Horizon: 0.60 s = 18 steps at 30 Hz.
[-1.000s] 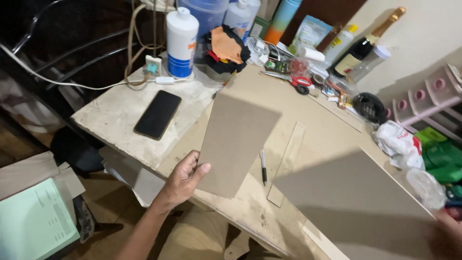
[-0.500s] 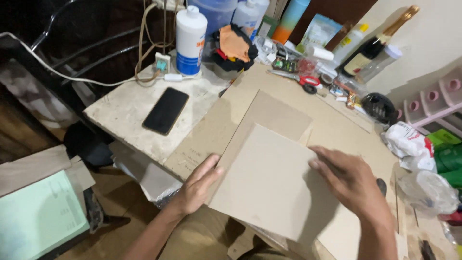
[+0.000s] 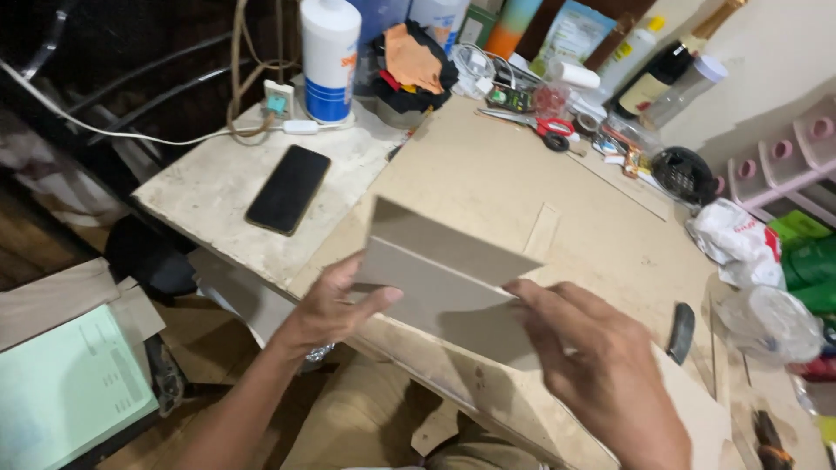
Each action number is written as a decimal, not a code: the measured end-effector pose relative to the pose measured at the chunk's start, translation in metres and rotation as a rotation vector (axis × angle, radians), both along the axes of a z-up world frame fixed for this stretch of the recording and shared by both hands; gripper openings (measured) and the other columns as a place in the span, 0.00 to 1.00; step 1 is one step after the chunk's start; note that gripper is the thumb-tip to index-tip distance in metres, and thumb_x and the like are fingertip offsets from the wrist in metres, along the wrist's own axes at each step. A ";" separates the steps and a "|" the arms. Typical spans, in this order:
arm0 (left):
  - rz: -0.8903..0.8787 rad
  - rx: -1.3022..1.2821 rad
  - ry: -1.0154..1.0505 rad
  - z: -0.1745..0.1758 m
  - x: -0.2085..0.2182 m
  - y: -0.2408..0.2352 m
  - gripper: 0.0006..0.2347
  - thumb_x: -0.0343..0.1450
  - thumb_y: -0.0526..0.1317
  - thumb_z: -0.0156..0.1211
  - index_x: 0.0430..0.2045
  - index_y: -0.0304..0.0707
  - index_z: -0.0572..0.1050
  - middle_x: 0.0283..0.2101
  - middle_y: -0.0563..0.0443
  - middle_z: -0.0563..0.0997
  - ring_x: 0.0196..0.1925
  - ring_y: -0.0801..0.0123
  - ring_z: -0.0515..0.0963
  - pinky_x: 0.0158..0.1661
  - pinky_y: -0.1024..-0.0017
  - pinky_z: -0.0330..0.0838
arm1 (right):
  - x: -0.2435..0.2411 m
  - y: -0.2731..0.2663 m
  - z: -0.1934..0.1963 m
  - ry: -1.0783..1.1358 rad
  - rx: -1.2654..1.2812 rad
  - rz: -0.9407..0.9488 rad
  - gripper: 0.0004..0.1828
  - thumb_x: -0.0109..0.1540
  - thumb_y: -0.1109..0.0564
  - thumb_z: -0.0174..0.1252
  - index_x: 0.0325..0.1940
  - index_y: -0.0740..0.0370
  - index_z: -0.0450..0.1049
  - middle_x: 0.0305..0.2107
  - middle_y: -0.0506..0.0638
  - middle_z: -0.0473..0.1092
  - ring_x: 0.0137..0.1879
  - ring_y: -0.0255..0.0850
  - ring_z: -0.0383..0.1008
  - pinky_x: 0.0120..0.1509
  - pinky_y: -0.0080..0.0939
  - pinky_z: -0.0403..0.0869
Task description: Measuring, marking, and cutting cardboard pieces for prototyping or model making.
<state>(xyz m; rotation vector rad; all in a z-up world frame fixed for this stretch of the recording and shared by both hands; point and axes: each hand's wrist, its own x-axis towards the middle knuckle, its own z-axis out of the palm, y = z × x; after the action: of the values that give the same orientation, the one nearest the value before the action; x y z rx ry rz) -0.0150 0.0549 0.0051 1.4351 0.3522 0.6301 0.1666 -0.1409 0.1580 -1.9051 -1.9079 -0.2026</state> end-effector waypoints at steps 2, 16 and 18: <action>0.062 -0.088 0.101 0.000 -0.004 -0.001 0.27 0.65 0.44 0.66 0.60 0.37 0.72 0.58 0.47 0.84 0.58 0.62 0.84 0.59 0.69 0.78 | -0.005 0.000 0.000 0.048 -0.012 0.021 0.15 0.64 0.59 0.58 0.56 0.59 0.75 0.33 0.48 0.75 0.28 0.42 0.76 0.33 0.46 0.71; 0.115 -0.193 0.534 -0.063 -0.016 0.021 0.15 0.63 0.41 0.69 0.38 0.27 0.88 0.40 0.42 0.90 0.45 0.59 0.87 0.50 0.68 0.76 | 0.106 0.021 -0.115 0.522 -0.446 -0.538 0.32 0.59 0.45 0.65 0.67 0.49 0.71 0.69 0.55 0.56 0.73 0.52 0.60 0.76 0.59 0.63; 0.089 -0.090 0.421 -0.075 -0.018 0.023 0.14 0.65 0.43 0.67 0.36 0.30 0.86 0.39 0.46 0.86 0.44 0.62 0.85 0.48 0.70 0.72 | 0.113 0.030 -0.152 0.272 -0.363 -0.361 0.37 0.61 0.33 0.44 0.73 0.44 0.61 0.73 0.53 0.51 0.76 0.53 0.50 0.77 0.65 0.53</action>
<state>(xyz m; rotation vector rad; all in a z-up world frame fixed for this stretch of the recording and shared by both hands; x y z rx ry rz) -0.0329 0.0774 -0.0697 1.4661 0.7696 0.3727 0.2800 -0.1110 0.0061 -2.3663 -1.4868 0.3048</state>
